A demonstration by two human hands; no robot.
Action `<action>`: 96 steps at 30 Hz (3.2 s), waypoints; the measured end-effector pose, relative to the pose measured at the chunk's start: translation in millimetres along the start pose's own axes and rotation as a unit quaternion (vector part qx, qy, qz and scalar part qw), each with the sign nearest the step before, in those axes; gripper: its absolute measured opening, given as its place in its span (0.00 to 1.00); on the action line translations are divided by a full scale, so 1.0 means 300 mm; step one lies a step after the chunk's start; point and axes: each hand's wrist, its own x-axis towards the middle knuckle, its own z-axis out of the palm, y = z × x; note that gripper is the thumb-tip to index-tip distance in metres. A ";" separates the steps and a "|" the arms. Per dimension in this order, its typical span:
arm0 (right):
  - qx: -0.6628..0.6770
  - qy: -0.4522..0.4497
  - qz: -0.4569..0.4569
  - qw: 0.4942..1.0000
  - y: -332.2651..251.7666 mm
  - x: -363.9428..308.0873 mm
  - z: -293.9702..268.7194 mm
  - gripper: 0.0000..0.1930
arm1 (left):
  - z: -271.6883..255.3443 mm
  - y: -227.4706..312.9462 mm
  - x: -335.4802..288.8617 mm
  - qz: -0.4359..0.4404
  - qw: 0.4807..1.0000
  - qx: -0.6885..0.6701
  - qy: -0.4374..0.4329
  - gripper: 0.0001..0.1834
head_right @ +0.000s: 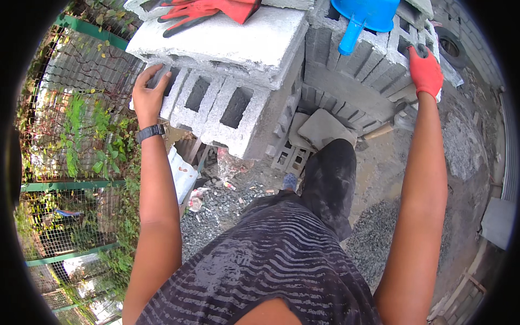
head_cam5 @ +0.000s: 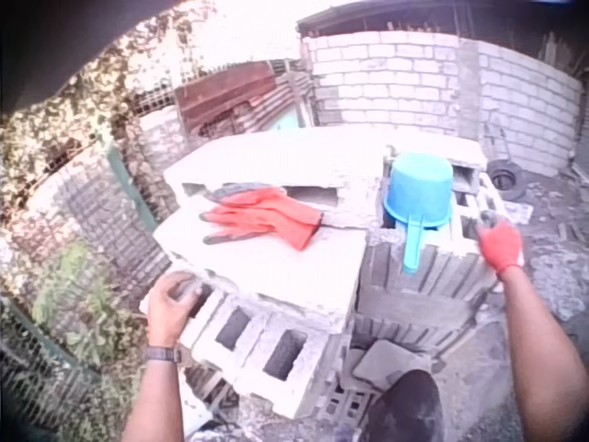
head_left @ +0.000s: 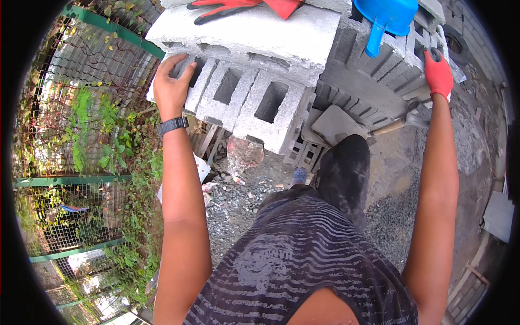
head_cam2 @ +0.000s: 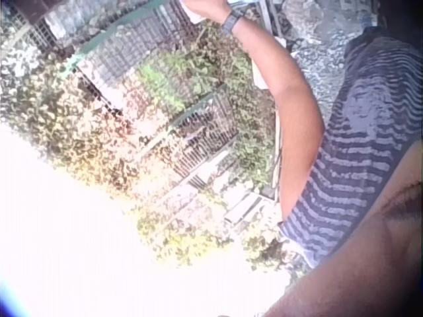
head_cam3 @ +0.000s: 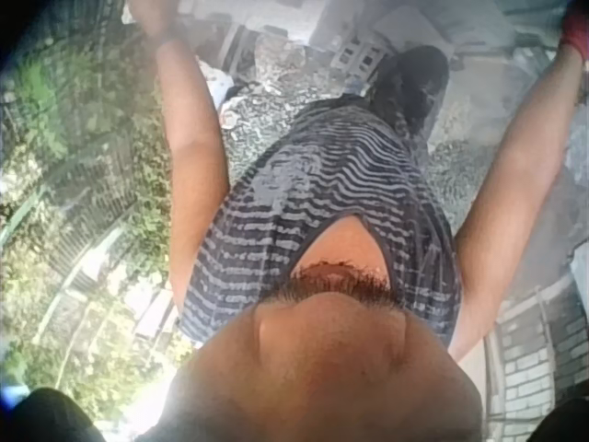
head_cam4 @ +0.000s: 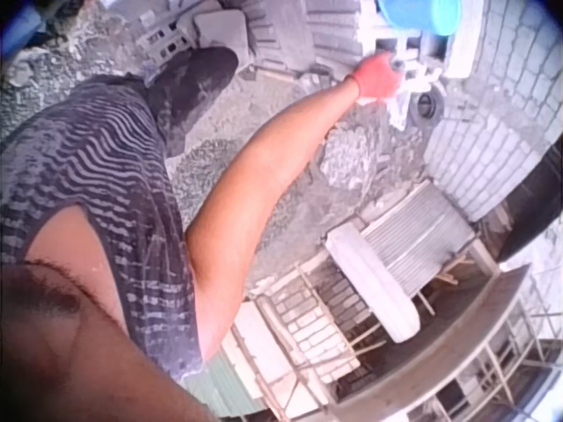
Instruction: The person puts on a pair of red and black work gloves while standing in an outdoor construction area, then places a blue scoop on a stack of concrete blocks.
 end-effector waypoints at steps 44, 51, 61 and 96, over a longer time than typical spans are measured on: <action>0.111 -0.207 -0.085 0.968 0.024 0.067 -0.009 0.49 | 0.022 -0.024 0.005 -0.055 0.998 -0.018 -0.032 0.18; -0.028 -0.134 -0.095 0.986 -0.043 -0.031 -0.037 0.63 | 0.020 -0.029 0.000 -0.053 0.998 0.004 -0.039 0.19; -0.083 -0.120 -0.074 0.987 -0.138 -0.094 -0.125 0.66 | 0.020 -0.054 -0.001 -0.113 0.992 -0.030 -0.054 0.20; -0.068 -0.086 -0.264 0.958 -0.023 -0.119 -0.049 0.57 | 0.022 -0.075 -0.007 -0.128 0.989 -0.069 -0.023 0.21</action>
